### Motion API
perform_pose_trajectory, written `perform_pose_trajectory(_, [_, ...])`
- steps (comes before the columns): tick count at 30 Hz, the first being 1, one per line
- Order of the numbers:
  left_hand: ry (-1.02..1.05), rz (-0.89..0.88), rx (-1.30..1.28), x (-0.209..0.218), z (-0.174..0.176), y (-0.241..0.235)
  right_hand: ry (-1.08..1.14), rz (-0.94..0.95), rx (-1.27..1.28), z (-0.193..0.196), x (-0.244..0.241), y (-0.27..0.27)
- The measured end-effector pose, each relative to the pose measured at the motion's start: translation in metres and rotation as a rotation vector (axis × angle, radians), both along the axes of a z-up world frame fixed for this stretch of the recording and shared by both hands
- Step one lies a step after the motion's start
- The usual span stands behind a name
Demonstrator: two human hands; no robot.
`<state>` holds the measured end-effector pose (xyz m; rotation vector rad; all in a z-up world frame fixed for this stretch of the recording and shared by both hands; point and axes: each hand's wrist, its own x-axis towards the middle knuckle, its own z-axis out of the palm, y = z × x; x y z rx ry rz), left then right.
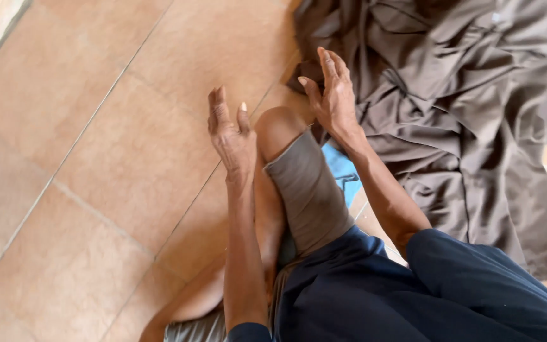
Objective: The person sits cross-legged on a tiled floor and folds a brown pair of trousers by hand. They smooth the fabric, fold the legs together, fold the garment in half, and then fold it again into a compact rectangle before placing it aside.
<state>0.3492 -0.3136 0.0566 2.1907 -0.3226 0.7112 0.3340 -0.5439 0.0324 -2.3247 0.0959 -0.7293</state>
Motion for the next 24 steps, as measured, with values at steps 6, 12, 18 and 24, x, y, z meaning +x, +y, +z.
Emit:
perform_pose_trajectory(6, [-0.015, -0.315, 0.069, 0.014, 0.009, -0.111, -0.07, -0.19, -0.165, 0.024, -0.057, -0.087])
perform_pose_trajectory(12, [0.075, -0.589, 0.18, 0.004, 0.004, -0.202, 0.151, -0.423, -0.234, 0.012, -0.108, -0.148])
perform_pose_trajectory(18, [0.373, -0.843, 0.103, -0.011, -0.034, -0.248, 0.497, -0.481, -0.067, -0.032, -0.103, -0.171])
perform_pose_trajectory(24, [0.581, -0.762, 0.225, -0.022, -0.069, -0.248, 0.636, -0.494, -0.037, -0.052, -0.105, -0.164])
